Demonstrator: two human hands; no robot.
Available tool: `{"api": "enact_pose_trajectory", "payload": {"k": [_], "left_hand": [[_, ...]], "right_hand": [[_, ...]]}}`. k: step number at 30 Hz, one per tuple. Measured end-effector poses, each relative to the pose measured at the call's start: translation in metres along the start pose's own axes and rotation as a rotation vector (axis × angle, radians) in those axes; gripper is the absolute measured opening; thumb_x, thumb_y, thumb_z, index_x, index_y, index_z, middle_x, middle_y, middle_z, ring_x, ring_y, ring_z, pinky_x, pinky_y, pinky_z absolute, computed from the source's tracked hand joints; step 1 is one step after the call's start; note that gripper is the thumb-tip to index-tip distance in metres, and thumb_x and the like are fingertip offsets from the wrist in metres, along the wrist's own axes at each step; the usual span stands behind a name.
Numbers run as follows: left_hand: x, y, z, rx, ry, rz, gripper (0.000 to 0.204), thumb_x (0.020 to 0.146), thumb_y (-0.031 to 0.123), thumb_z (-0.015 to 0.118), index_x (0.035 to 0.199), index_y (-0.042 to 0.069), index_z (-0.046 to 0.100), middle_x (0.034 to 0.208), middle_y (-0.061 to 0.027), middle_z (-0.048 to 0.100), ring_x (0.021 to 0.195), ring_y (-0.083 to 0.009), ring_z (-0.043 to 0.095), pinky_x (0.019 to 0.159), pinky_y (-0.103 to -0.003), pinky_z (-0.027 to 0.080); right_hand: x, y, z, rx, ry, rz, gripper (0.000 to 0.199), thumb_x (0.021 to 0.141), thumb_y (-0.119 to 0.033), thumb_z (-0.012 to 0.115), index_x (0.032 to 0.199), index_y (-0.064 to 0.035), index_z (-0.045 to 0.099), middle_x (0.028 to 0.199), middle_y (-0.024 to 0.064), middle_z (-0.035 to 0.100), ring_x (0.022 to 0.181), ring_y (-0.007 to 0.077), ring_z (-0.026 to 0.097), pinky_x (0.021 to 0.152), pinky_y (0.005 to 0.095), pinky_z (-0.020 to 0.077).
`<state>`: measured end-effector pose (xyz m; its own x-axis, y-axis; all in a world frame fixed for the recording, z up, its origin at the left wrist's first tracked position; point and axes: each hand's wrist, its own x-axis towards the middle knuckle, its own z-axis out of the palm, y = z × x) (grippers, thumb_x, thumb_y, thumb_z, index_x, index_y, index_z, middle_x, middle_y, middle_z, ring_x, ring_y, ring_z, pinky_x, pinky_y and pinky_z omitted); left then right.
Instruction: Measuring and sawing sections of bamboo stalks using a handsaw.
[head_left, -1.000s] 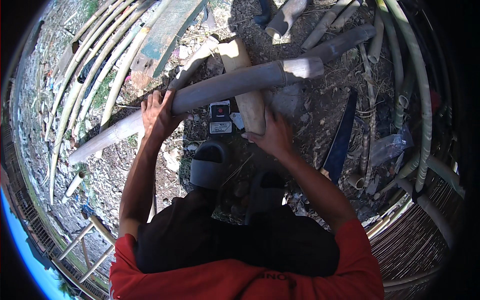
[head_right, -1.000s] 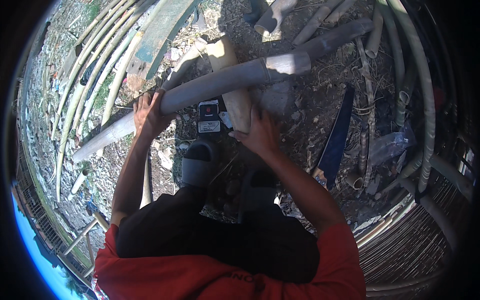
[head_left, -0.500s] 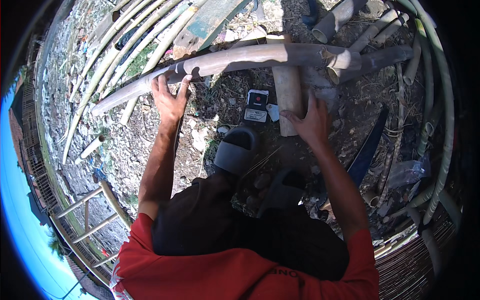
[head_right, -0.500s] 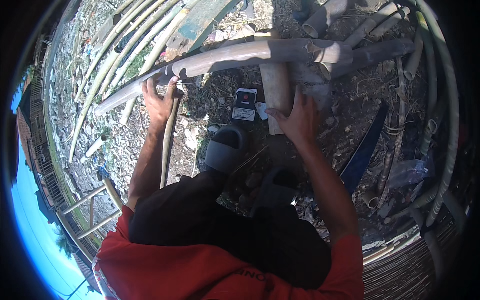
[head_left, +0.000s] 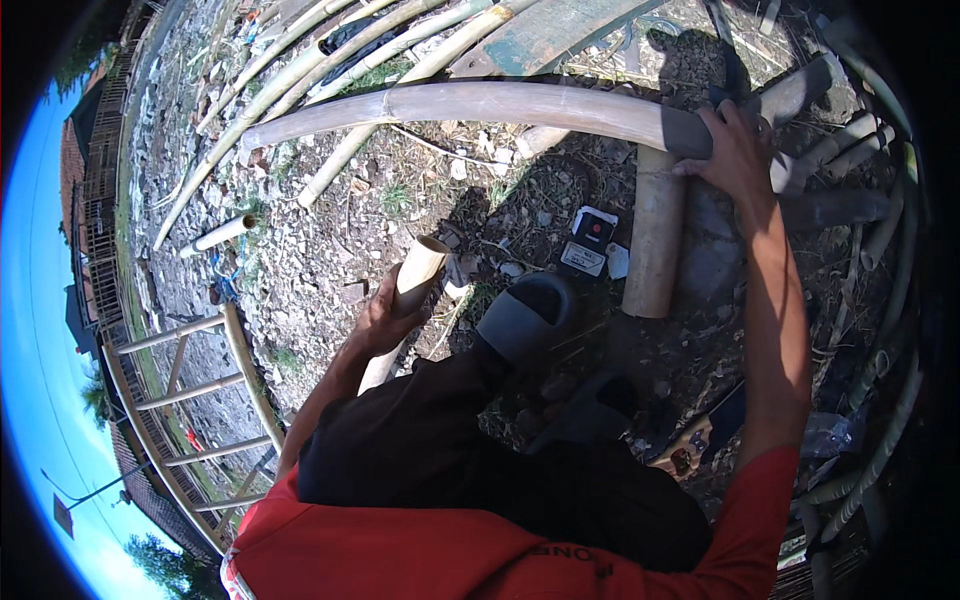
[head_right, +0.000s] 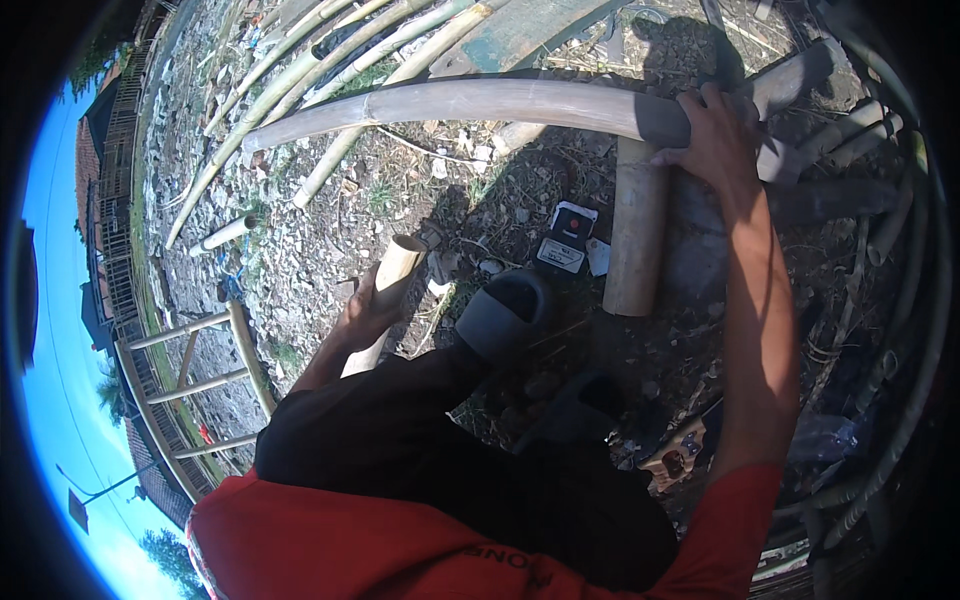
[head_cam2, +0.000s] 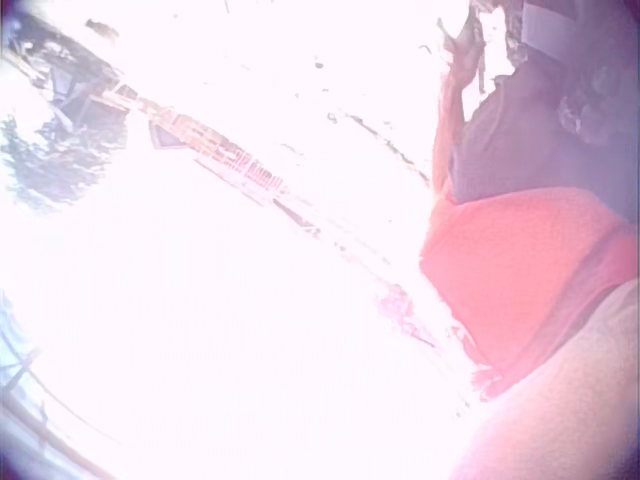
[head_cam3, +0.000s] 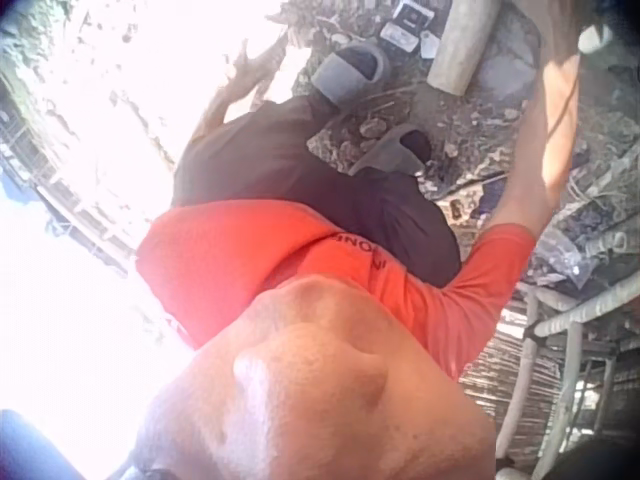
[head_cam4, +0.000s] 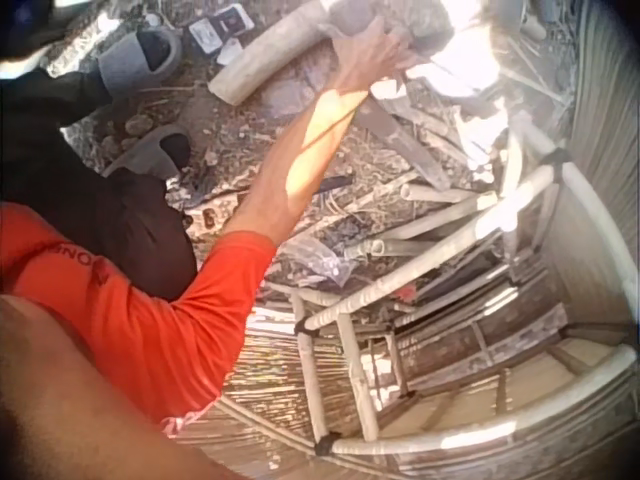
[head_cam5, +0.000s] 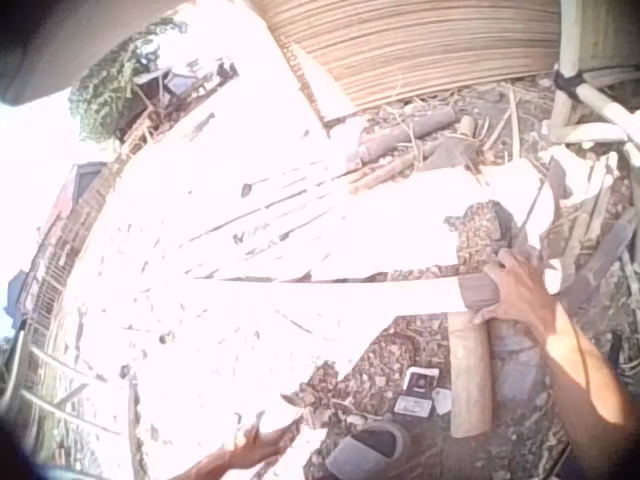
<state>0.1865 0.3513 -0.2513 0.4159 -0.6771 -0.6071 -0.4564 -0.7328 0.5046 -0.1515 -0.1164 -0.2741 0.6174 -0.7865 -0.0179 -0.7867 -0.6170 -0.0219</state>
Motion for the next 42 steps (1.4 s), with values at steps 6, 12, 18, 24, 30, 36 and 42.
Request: {"api": "enact_pose_trajectory", "payload": {"k": [6,12,18,24,30,36,42], "left_hand": [[-0.038,-0.06,0.015,0.119,-0.067,-0.124,0.102,0.087,0.029,0.082,0.163,0.007,0.019,0.14,-0.0344,0.058,0.128,-0.048,0.062,0.105,-0.053,0.051],[-0.061,-0.093,-0.007,0.464,-0.133,-0.355,0.12,0.08,0.05,0.089,0.167,0.008,0.017,0.149,-0.0356,0.046,0.14,-0.0552,0.047,0.112,-0.06,0.043],[0.042,-0.024,-0.019,0.436,0.66,0.199,0.139,0.072,0.071,0.085,0.167,0.007,0.007,0.156,-0.0374,0.023,0.146,-0.0531,0.027,0.117,-0.066,0.035],[0.127,0.036,0.001,0.416,0.646,0.302,0.111,0.076,0.067,0.085,0.163,0.018,0.036,0.165,-0.0293,0.018,0.153,-0.0462,0.018,0.122,-0.068,0.016],[0.126,0.048,0.016,0.377,0.588,0.392,0.102,0.074,0.044,0.095,0.159,0.021,0.044,0.157,-0.0348,0.021,0.146,-0.0496,0.019,0.118,-0.066,0.026],[0.111,0.086,0.023,0.329,0.674,0.335,0.107,0.074,0.03,0.097,0.162,0.017,0.038,0.157,-0.0337,0.024,0.147,-0.0519,0.025,0.119,-0.066,0.027],[0.088,0.149,0.064,0.254,0.441,0.901,0.049,0.089,0.005,0.081,0.134,0.004,0.062,0.133,-0.023,0.059,0.125,-0.0423,0.058,0.104,-0.051,0.048]], "right_hand": [[-0.025,-0.007,-0.004,0.157,0.035,-0.17,0.09,0.057,-0.041,0.098,0.131,-0.0038,0.063,0.123,0.0125,0.068,0.119,0.0364,0.064,0.098,0.049,0.0497],[-0.078,-0.04,-0.007,0.283,0.146,-0.353,0.082,0.057,-0.03,0.1,0.126,-0.0056,0.064,0.118,0.0126,0.068,0.11,0.0337,0.065,0.093,0.0509,0.0498],[-0.093,-0.078,-0.002,0.292,-0.025,-0.268,0.086,0.053,-0.034,0.101,0.128,-0.0062,0.067,0.119,0.0114,0.062,0.117,0.0328,0.061,0.1,0.051,0.0463],[-0.065,-0.079,0.001,0.292,0.106,-0.167,0.089,0.052,-0.039,0.1,0.13,-0.009,0.07,0.118,0.011,0.059,0.121,0.0325,0.057,0.105,0.0519,0.0436],[-0.071,-0.062,-0.005,0.233,0.107,-0.085,0.092,0.051,-0.044,0.099,0.131,-0.0093,0.071,0.122,0.0113,0.061,0.12,0.0319,0.058,0.106,0.0506,0.0447],[-0.113,-0.092,0.015,0.501,0.205,-0.184,0.052,0.077,-0.034,0.088,0.118,-0.0048,0.074,0.107,0.0084,0.067,0.101,0.0303,0.066,0.098,0.0488,0.0504],[-0.125,-0.138,0.066,0.506,0.066,-0.088,0.051,0.091,-0.027,0.072,0.134,-0.0001,0.065,0.133,0.023,0.06,0.127,0.0421,0.057,0.105,0.05,0.0504]]}}
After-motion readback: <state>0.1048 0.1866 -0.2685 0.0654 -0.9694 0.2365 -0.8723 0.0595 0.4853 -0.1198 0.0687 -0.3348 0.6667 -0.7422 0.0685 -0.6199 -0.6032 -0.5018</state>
